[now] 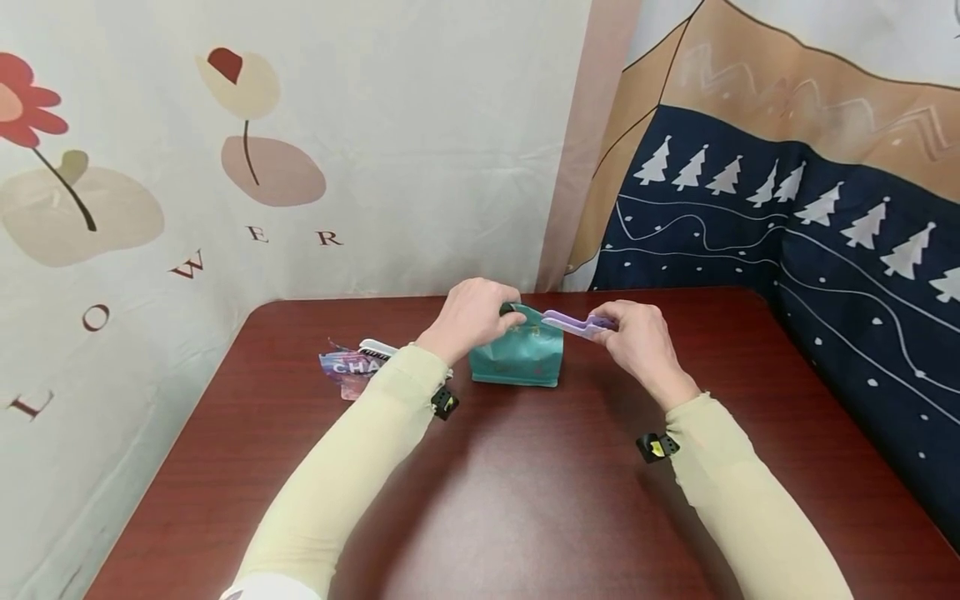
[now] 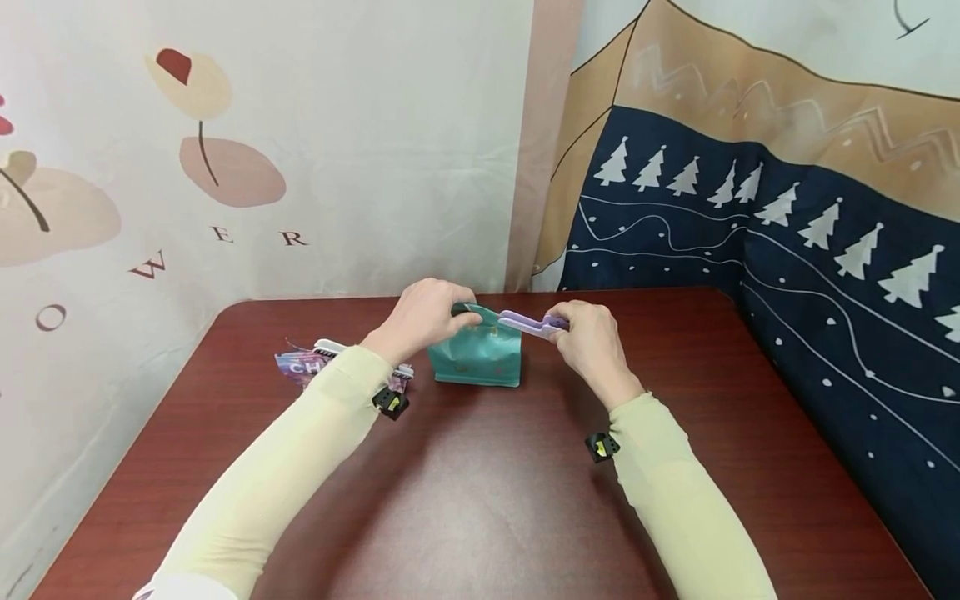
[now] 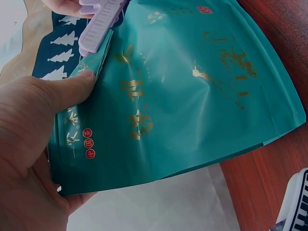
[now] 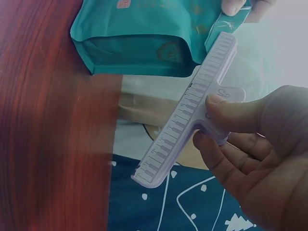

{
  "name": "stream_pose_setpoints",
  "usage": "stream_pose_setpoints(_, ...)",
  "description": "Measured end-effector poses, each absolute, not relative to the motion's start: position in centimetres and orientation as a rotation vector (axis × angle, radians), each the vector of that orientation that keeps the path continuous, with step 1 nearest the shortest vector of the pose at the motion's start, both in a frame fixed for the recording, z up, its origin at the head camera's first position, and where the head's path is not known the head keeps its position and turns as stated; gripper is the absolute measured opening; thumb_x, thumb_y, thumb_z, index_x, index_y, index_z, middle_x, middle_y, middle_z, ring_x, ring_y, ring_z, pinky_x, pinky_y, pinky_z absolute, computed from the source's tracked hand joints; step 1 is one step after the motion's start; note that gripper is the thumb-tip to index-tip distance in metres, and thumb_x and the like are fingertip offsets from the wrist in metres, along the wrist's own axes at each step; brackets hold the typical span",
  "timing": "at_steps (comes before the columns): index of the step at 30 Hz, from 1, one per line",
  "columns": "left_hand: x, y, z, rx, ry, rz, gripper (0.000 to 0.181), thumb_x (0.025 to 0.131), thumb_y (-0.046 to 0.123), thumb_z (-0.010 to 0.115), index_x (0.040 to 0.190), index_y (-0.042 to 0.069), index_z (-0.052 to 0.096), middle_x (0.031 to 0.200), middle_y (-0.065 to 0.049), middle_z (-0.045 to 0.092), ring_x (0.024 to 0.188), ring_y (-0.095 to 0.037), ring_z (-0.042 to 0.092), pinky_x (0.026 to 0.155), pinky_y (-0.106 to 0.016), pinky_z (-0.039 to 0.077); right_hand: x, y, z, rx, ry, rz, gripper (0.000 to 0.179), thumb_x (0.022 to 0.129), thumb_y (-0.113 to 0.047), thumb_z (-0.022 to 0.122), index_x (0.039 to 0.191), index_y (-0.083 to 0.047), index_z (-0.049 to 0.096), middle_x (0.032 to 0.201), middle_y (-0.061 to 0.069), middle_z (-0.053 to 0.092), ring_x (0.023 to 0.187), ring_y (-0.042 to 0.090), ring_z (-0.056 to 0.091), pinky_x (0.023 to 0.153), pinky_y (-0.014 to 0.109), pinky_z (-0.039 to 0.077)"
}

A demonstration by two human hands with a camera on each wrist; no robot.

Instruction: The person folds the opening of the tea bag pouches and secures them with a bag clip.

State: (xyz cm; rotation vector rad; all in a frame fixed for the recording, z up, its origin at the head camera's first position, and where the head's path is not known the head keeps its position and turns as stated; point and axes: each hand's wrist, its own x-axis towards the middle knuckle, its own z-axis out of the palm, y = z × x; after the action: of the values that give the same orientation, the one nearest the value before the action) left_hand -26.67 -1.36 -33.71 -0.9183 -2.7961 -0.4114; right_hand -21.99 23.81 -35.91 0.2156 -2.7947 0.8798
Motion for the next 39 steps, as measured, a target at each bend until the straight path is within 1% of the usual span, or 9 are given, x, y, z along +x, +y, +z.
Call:
stream_pose_setpoints(6,-26.7,-1.3,-33.7,-0.921,-2.802,-0.408,0.018,0.096,0.031,0.076,0.083,0.019,0.072,0.071,0.006,0.067,0.068,-0.016,0.059,0.061,-0.034,0.049,-22.1,23.5,-36.0,0.227,-2.782,0.872,0.019,0.088,-0.002,0.079,0.107,-0.003,0.079,0.104,0.019,0.075,0.089,0.034,0.062,0.075,0.047,0.056)
stream_pose_setpoints(10,-26.7,-1.3,-33.6,-0.926,-2.798,-0.399,0.019,0.096,0.03,0.075,0.082,0.019,0.071,0.069,0.007,0.065,0.067,-0.016,0.058,0.061,-0.033,0.047,-22.2,23.3,-36.1,0.243,-2.76,0.872,0.019,0.088,-0.002,0.079,0.106,-0.003,0.079,0.103,0.018,0.076,0.089,0.034,0.063,0.076,0.047,0.056)
stream_pose_setpoints(16,-26.6,-1.4,-33.5,-0.97,-2.806,-0.387,0.019,0.1,0.026,0.07,0.082,0.017,0.068,0.068,0.005,0.063,0.067,-0.016,0.058,0.061,-0.033,0.046,-22.3,23.1,-36.1,0.252,-2.742,0.894,0.018,0.089,-0.003,0.079,0.107,-0.003,0.079,0.103,0.018,0.076,0.089,0.034,0.064,0.076,0.047,0.056)
stream_pose_setpoints(22,-26.6,-1.6,-33.2,-1.007,-2.833,-0.359,0.017,0.103,0.023,0.064,0.088,0.017,0.069,0.071,0.004,0.063,0.071,-0.017,0.06,0.067,-0.034,0.047,-22.3,23.0,-36.0,0.258,-2.733,0.889,0.017,0.088,-0.002,0.079,0.105,-0.003,0.079,0.103,0.018,0.076,0.09,0.034,0.064,0.077,0.047,0.056)
stream_pose_setpoints(27,-26.7,-1.7,-33.4,-1.015,-2.833,-0.363,0.014,0.102,0.022,0.065,0.093,0.017,0.074,0.071,0.006,0.065,0.073,-0.017,0.061,0.069,-0.034,0.047,-22.2,22.7,-35.9,0.25,-2.753,0.91,0.017,0.089,-0.003,0.079,0.106,-0.003,0.079,0.103,0.018,0.076,0.093,0.037,0.065,0.078,0.047,0.056)
stream_pose_setpoints(29,-26.8,-1.7,-33.5,-1.02,-2.819,-0.371,0.014,0.102,0.022,0.066,0.092,0.018,0.075,0.071,0.006,0.064,0.073,-0.016,0.061,0.069,-0.034,0.048,-22.2,22.6,-35.9,0.244,-2.755,0.915,0.017,0.089,-0.004,0.079,0.107,-0.003,0.079,0.104,0.018,0.076,0.093,0.037,0.065,0.077,0.047,0.057)
stream_pose_setpoints(35,-26.8,-1.8,-33.5,-1.029,-2.811,-0.391,0.015,0.102,0.022,0.067,0.089,0.017,0.073,0.068,0.006,0.061,0.071,-0.016,0.059,0.068,-0.033,0.046,-22.4,21.9,-35.8,0.242,-2.751,0.933,0.018,0.089,-0.003,0.079,0.107,-0.004,0.08,0.105,0.017,0.076,0.092,0.033,0.063,0.076,0.046,0.058)
stream_pose_setpoints(39,-26.9,-1.8,-33.4,-1.053,-2.809,-0.369,0.015,0.102,0.023,0.066,0.09,0.016,0.072,0.067,0.006,0.059,0.069,-0.016,0.057,0.066,-0.032,0.043,-22.5,21.5,-35.7,0.259,-2.741,0.943,0.016,0.089,-0.004,0.079,0.105,-0.004,0.08,0.103,0.016,0.076,0.091,0.033,0.064,0.08,0.047,0.057)
